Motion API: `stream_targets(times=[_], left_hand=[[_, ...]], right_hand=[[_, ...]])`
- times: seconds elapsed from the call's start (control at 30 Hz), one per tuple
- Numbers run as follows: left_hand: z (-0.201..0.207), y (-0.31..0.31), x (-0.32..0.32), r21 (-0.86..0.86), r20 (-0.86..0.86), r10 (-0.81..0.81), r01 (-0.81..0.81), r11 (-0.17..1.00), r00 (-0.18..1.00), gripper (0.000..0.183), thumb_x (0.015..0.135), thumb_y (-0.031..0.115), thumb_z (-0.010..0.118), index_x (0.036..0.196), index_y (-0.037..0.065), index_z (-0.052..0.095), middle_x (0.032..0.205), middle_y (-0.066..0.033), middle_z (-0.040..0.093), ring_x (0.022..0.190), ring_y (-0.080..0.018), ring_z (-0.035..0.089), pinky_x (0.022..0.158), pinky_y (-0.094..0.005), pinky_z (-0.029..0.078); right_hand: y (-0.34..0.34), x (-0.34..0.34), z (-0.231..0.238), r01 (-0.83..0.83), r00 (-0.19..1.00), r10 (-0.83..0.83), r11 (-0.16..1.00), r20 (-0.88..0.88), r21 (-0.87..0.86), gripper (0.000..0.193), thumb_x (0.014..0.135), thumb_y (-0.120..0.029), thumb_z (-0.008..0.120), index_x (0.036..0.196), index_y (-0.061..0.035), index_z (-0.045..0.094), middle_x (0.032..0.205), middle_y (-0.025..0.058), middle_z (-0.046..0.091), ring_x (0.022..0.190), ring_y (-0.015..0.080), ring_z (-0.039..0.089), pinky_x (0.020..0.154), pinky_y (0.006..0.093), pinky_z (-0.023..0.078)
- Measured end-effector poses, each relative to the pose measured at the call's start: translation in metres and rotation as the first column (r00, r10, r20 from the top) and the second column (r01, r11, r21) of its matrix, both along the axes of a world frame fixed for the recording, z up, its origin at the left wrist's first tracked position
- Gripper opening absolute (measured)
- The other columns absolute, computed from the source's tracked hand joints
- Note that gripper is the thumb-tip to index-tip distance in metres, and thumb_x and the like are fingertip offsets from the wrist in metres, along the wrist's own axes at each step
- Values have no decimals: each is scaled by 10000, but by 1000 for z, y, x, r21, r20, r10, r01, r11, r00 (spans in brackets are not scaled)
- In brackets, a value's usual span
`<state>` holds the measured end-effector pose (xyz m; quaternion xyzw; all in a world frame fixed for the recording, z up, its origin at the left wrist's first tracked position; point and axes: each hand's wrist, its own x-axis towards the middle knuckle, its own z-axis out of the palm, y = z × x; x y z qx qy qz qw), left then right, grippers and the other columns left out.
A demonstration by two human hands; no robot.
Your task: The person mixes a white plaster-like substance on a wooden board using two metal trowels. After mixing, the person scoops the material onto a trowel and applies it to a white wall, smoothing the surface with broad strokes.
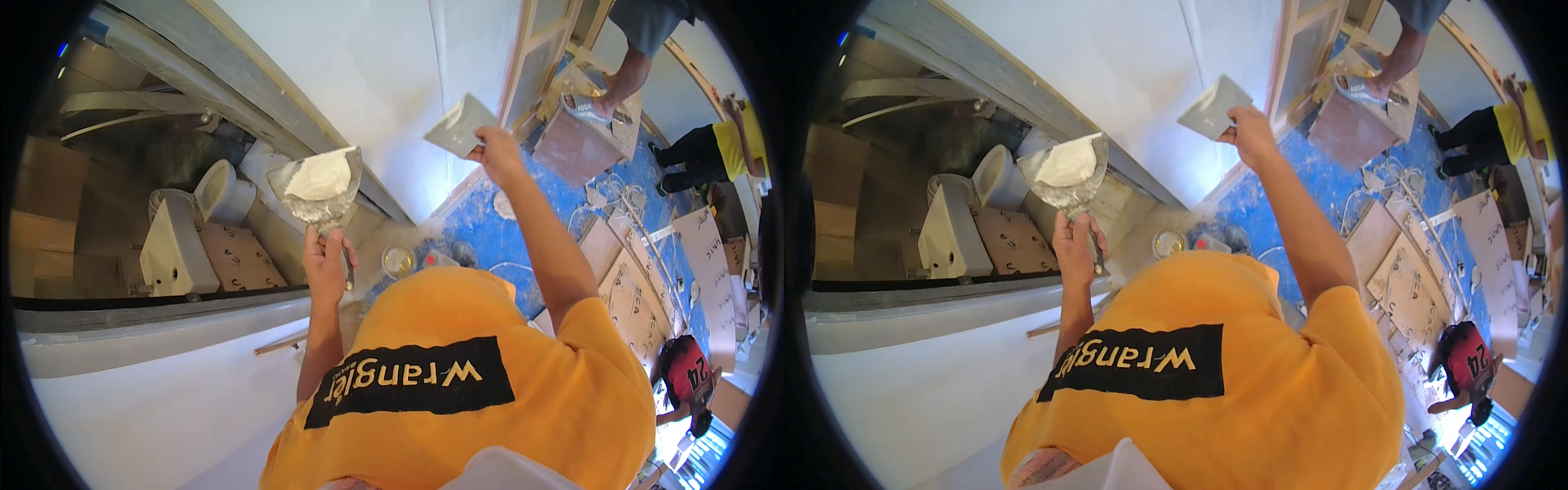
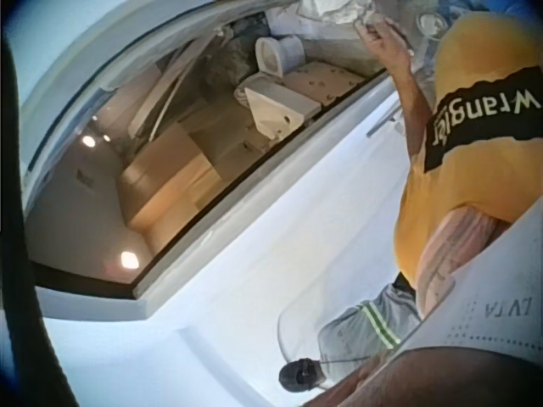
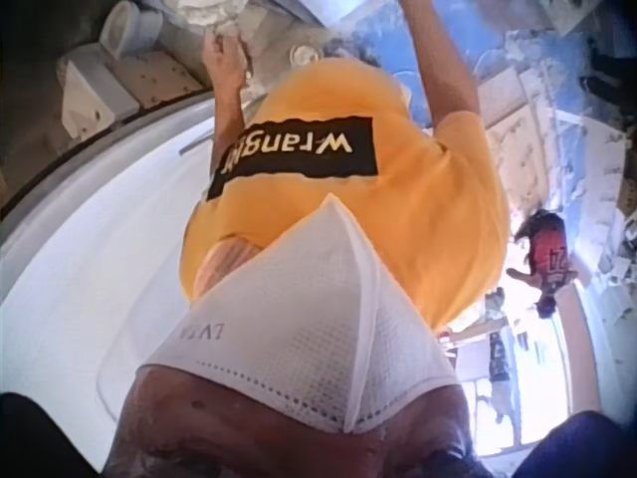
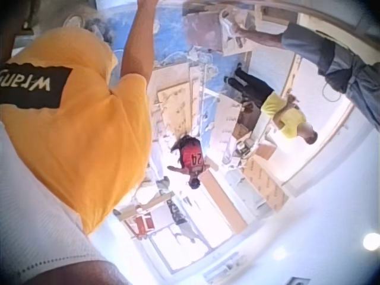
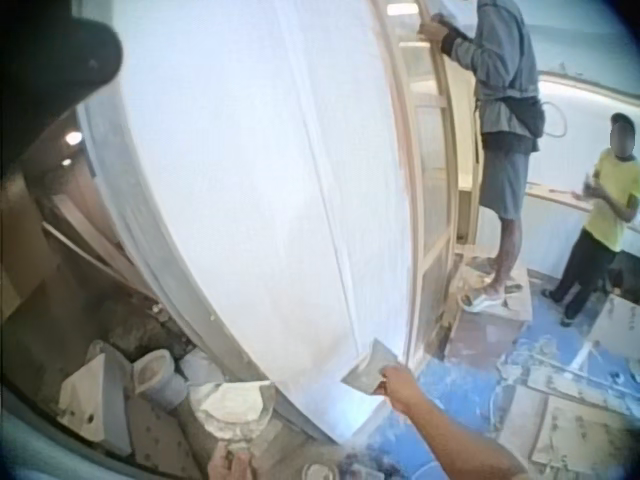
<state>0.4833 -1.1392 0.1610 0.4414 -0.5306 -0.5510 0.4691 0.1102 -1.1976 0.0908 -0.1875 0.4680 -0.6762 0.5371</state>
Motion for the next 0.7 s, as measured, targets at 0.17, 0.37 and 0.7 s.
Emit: stream_targets(times=[0.17, 0.37, 0.7], left_hand=[[-8, 4, 6, 58, 65, 26, -29, 998, 998, 143, 1068, 133, 591, 986, 56, 502, 803, -55, 613, 567, -132, 590, 490, -269, 468], [-12, 23, 2, 161, 127, 61, -81, 984, 990, 185, 1071, 136, 590, 950, 59, 473, 790, -61, 601, 573, -130, 594, 497, -258, 477], [-29, 21, 19, 185, 139, 47, -73, 980, 989, 170, 1067, 158, 603, 994, 41, 504, 784, -56, 591, 573, -129, 592, 494, -266, 473]], right_hand=[[-39, 50, -157, 45, 999, -49, 977, 16, 206, 424, 981, -143, 475, 1390, -32, 507, 1228, 182, 638, 1006, 358, 711, 846, 492, 629], [-103, 73, -188, 110, 978, -138, 978, 156, 180, 403, 1024, -187, 450, 1408, -76, 499, 1259, 137, 636, 1052, 327, 700, 848, 480, 624], [-97, 77, 85, 95, 995, -99, 968, -4, -233, 426, 997, -156, 618, 1355, 71, 573, 1181, 157, 685, 899, 258, 713, 784, 372, 607]])
